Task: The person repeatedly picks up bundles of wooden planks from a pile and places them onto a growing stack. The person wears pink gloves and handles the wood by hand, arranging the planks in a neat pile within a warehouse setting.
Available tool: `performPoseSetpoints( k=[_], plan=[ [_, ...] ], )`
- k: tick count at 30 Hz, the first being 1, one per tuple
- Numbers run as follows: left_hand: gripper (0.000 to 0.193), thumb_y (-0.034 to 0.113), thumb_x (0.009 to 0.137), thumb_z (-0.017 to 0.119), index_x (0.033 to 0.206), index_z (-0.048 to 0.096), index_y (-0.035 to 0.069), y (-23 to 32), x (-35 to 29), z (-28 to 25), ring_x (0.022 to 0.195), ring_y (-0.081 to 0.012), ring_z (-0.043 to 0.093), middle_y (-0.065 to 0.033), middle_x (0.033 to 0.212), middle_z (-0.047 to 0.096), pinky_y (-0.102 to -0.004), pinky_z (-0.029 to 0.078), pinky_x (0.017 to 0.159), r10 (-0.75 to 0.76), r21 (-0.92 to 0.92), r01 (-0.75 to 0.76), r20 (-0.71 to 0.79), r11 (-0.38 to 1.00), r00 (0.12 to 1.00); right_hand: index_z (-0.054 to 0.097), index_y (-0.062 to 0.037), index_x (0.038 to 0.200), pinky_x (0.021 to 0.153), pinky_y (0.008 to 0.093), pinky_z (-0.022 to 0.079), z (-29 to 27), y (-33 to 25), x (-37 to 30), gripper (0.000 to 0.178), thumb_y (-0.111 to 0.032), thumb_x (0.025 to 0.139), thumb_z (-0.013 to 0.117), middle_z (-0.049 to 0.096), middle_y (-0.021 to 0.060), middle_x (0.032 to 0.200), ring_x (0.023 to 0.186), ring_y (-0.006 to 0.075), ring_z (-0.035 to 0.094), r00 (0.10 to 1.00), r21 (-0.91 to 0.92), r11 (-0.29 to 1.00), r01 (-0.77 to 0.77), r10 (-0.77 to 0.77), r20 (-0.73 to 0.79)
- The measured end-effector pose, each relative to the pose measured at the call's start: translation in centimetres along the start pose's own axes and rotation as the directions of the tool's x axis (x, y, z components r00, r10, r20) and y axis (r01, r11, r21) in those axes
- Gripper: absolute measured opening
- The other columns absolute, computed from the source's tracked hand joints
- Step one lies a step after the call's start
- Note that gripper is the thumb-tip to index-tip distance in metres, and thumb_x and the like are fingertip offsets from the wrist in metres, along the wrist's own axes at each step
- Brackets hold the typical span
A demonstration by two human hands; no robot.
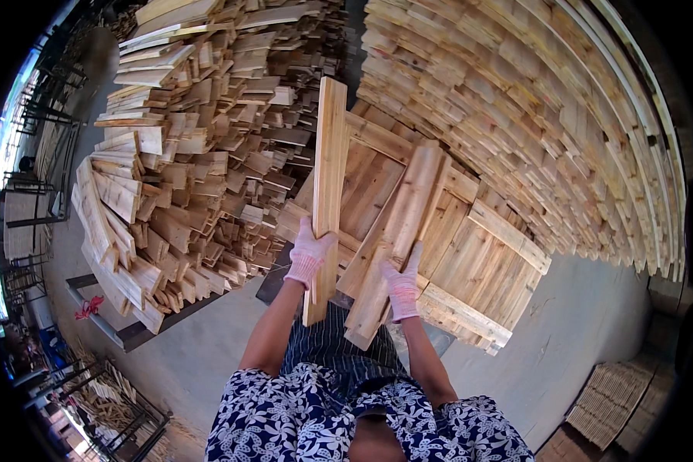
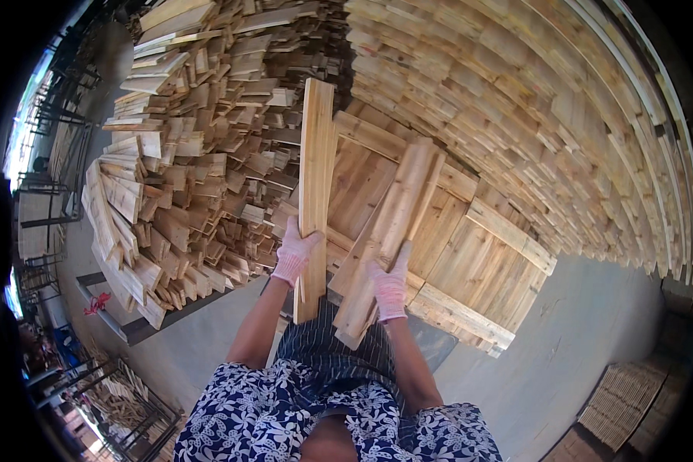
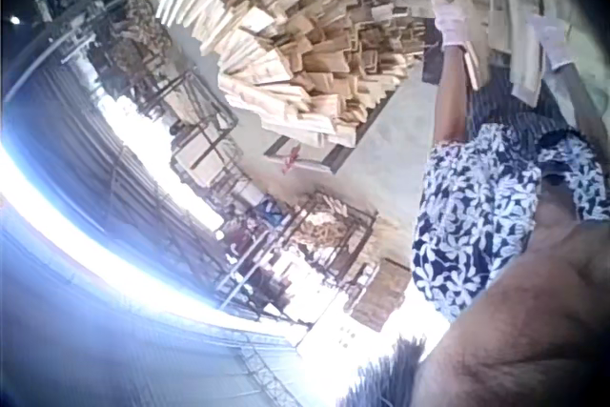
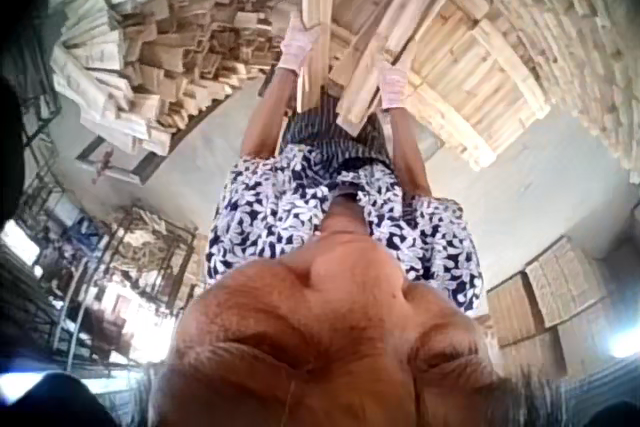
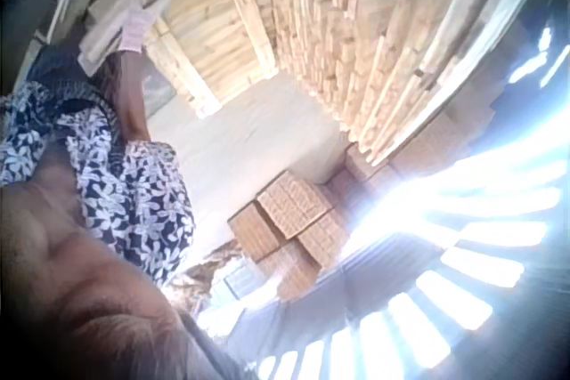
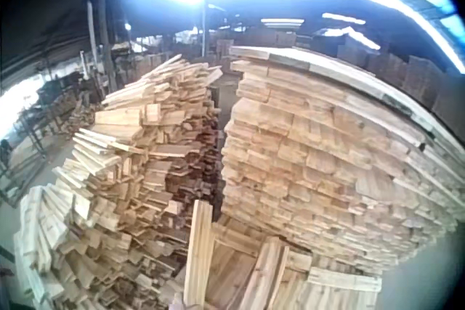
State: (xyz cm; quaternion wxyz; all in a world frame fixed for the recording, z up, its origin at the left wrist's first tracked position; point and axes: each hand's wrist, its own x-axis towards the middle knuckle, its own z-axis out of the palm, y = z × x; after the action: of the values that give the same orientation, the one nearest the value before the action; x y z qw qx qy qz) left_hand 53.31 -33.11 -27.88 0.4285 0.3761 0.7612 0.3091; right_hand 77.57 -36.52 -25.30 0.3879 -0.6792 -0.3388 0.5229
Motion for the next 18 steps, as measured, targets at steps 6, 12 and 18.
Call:
performPoseSetpoints(
  k=[6, 12, 18],
  plan=[
    [0.067, 0.039, 0.081, 0.077, 0.134, 0.048, 0.01, 3.0, 7.1, 1.6, 0.095, -0.0323, 0.072, -0.0201, 0.095, 0.072, -0.0448, 0.055, 0.085, -0.06, 0.368, 0.031, 0.069, 0.929, 0.996, 0.011, -0.0105, 0.164, 0.104, 0.0347, 0.047, -9.1, 5.2, 2.2, 0.104, -0.01, 0.084, 0.077, 0.049, 0.0171, 0.148, 0.125, 0.0244, 0.054, 1.0, 0.124, 0.992, -0.023, 0.024, -0.006],
    [0.102, 0.048, 0.081, 0.077, 0.162, 0.02, 0.023, 3.0, 10.4, 2.0, 0.138, -0.0494, 0.04, -0.0269, 0.149, 0.04, -0.0522, 0.038, 0.114, -0.092, 0.64, -0.022, 0.145, 0.768, 0.985, 0.013, -0.0169, 0.164, 0.105, 0.0454, 0.046, -9.9, 4.5, 4.6, 0.105, -0.031, 0.081, 0.076, 0.047, 0.0275, 0.145, 0.128, 0.0404, 0.053, 0.966, -0.568, 0.785, -0.248, 0.158, -0.205],
    [0.106, 0.046, 0.083, 0.075, 0.162, 0.008, 0.028, 5.2, 9.3, 5.6, 0.139, -0.0482, 0.038, -0.0286, 0.153, 0.033, -0.0562, 0.036, 0.112, 0.008, 0.724, -0.096, 0.124, 0.684, 0.992, 0.02, -0.023, 0.161, 0.108, 0.0512, 0.043, -4.9, -2.9, 10.5, 0.1, -0.039, 0.08, 0.076, 0.044, 0.0289, 0.141, 0.128, 0.0457, 0.049, 0.934, -0.816, 0.464, -0.344, 0.077, -0.349]
  ],
)
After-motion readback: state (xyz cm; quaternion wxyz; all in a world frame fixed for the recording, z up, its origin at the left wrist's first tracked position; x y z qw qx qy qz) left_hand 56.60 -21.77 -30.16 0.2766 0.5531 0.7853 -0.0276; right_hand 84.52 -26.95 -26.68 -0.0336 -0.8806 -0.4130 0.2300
